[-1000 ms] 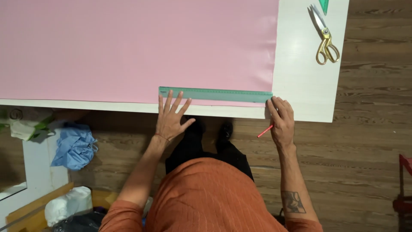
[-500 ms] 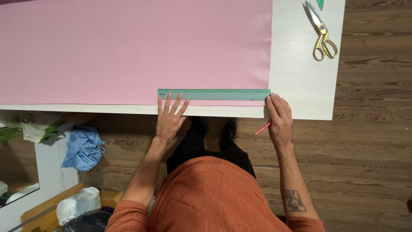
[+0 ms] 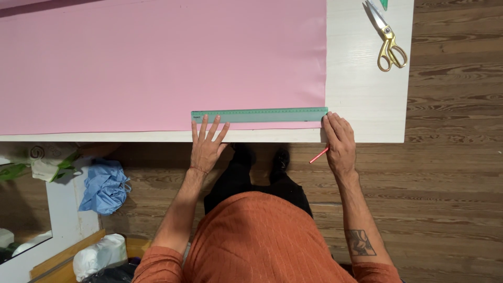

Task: Measuring, marking with a pencil, and cutting pink fabric on a cutting table.

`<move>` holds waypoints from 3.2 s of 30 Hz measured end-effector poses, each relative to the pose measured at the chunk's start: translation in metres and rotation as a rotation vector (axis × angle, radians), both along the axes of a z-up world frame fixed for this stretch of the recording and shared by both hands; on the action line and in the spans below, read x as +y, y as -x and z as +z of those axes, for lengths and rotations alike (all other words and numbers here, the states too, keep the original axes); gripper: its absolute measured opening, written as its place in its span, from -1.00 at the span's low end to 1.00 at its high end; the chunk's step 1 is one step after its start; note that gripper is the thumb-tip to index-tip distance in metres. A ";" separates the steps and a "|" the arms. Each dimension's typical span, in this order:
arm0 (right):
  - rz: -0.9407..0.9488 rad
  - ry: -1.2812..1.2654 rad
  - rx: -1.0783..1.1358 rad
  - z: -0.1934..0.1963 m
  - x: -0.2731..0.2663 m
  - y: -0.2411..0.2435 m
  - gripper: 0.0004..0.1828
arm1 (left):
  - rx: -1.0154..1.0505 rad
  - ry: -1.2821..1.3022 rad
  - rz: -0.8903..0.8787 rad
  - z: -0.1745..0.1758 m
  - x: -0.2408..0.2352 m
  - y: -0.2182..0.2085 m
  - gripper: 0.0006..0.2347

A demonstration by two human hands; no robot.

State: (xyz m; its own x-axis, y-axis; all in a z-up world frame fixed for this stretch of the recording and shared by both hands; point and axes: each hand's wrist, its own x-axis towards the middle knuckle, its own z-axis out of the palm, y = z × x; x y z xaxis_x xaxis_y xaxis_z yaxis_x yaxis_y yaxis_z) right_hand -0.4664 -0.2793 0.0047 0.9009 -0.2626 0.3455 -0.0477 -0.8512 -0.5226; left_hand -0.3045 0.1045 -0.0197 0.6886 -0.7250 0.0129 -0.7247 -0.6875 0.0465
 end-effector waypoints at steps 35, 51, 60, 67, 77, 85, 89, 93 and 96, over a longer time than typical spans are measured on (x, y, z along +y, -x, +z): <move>-0.063 -0.112 -0.038 0.013 0.010 -0.003 -0.59 | -0.058 0.027 0.013 0.035 -0.013 0.002 -0.28; 0.415 -1.193 0.187 0.059 0.160 -0.226 -0.86 | 0.200 -0.206 -0.031 0.095 -0.012 -0.025 -0.19; 0.617 -0.926 0.462 -0.008 0.210 -0.269 -0.73 | 0.269 -0.198 -0.092 0.060 -0.002 -0.024 -0.26; 0.532 -0.940 0.543 -0.004 0.219 -0.263 -0.72 | 0.157 -0.113 -0.091 0.036 0.006 -0.016 -0.55; 0.517 -0.900 0.526 -0.012 0.216 -0.263 -0.72 | 0.155 -0.199 -0.141 0.042 0.004 -0.022 -0.49; 0.532 -0.922 0.502 -0.011 0.218 -0.264 -0.74 | 0.191 -0.130 -0.105 0.025 0.011 -0.013 -0.55; 0.440 -1.104 0.375 -0.013 0.214 -0.262 -0.76 | 0.170 -0.039 -0.088 0.016 0.021 -0.012 -0.49; 0.335 -1.211 0.253 -0.022 0.208 -0.264 -0.69 | 0.134 0.085 -0.052 -0.002 0.027 -0.007 -0.32; 0.295 -1.322 0.185 -0.022 0.207 -0.271 -0.69 | 0.023 0.083 -0.013 -0.003 0.031 -0.011 -0.25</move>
